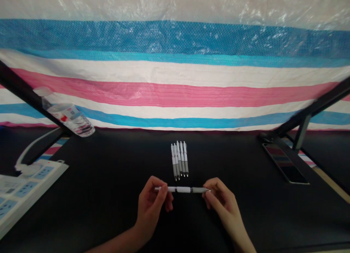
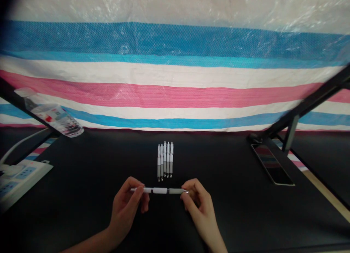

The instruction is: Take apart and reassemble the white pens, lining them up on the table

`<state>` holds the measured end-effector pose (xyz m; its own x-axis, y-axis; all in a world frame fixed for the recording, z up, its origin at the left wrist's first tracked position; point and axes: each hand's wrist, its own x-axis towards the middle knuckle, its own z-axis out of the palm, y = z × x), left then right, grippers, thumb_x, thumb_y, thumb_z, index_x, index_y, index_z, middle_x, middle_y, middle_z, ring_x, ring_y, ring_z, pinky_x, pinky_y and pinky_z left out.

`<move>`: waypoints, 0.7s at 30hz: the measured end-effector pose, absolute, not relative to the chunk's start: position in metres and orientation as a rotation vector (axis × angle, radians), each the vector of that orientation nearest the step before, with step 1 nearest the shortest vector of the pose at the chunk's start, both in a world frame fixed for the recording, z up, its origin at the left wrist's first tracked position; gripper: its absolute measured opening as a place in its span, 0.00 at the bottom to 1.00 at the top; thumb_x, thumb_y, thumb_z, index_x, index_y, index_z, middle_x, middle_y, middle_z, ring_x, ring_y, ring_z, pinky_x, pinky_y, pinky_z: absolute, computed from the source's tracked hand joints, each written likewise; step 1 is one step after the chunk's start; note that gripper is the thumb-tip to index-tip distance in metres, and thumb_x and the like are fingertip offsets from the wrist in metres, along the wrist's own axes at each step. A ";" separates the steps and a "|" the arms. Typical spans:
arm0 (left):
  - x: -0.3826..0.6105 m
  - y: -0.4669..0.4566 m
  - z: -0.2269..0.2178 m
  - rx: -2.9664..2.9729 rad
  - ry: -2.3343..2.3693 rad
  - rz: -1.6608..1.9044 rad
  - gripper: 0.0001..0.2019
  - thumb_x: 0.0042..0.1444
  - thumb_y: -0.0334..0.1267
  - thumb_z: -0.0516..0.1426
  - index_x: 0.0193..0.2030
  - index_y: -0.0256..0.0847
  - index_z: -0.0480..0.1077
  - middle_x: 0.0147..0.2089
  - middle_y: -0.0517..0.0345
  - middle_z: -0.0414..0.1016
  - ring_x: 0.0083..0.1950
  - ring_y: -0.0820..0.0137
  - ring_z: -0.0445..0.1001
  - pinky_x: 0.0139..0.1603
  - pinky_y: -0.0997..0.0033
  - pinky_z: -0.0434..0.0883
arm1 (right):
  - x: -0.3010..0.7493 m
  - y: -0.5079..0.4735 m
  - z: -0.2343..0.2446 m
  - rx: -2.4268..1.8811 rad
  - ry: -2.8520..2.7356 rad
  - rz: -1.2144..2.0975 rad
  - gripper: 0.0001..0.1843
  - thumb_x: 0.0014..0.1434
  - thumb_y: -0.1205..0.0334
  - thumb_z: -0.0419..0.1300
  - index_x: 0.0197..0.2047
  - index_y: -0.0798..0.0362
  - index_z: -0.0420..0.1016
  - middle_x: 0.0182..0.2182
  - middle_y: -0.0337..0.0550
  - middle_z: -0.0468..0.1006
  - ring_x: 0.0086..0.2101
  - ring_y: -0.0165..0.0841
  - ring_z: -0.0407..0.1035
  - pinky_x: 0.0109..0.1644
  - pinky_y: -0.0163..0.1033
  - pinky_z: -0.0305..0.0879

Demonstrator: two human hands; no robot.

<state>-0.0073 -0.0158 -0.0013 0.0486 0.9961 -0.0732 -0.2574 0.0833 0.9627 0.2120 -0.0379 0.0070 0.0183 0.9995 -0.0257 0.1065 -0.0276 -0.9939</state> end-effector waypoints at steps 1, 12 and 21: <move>-0.007 -0.016 -0.001 0.973 1.023 1.235 0.13 0.63 0.47 0.60 0.34 0.40 0.66 0.23 0.64 0.74 0.20 0.75 0.72 0.20 0.79 0.68 | 0.212 -0.037 0.008 -1.315 -1.264 1.158 0.19 0.68 0.46 0.56 0.37 0.52 0.74 0.26 0.38 0.70 0.25 0.29 0.61 0.29 0.35 0.55; -0.007 -0.015 -0.003 0.948 1.045 1.218 0.14 0.62 0.47 0.61 0.34 0.40 0.66 0.23 0.63 0.75 0.20 0.74 0.72 0.19 0.78 0.68 | 0.213 -0.039 0.008 -1.334 -1.246 1.225 0.21 0.68 0.45 0.55 0.34 0.53 0.75 0.23 0.37 0.68 0.24 0.29 0.59 0.28 0.34 0.55; -0.010 -0.009 0.002 0.946 1.071 1.250 0.15 0.61 0.48 0.61 0.34 0.40 0.66 0.23 0.63 0.75 0.20 0.74 0.71 0.20 0.77 0.67 | 0.213 -0.039 0.000 -1.136 -0.860 1.317 0.14 0.59 0.51 0.67 0.38 0.52 0.74 0.24 0.38 0.72 0.22 0.27 0.63 0.23 0.30 0.55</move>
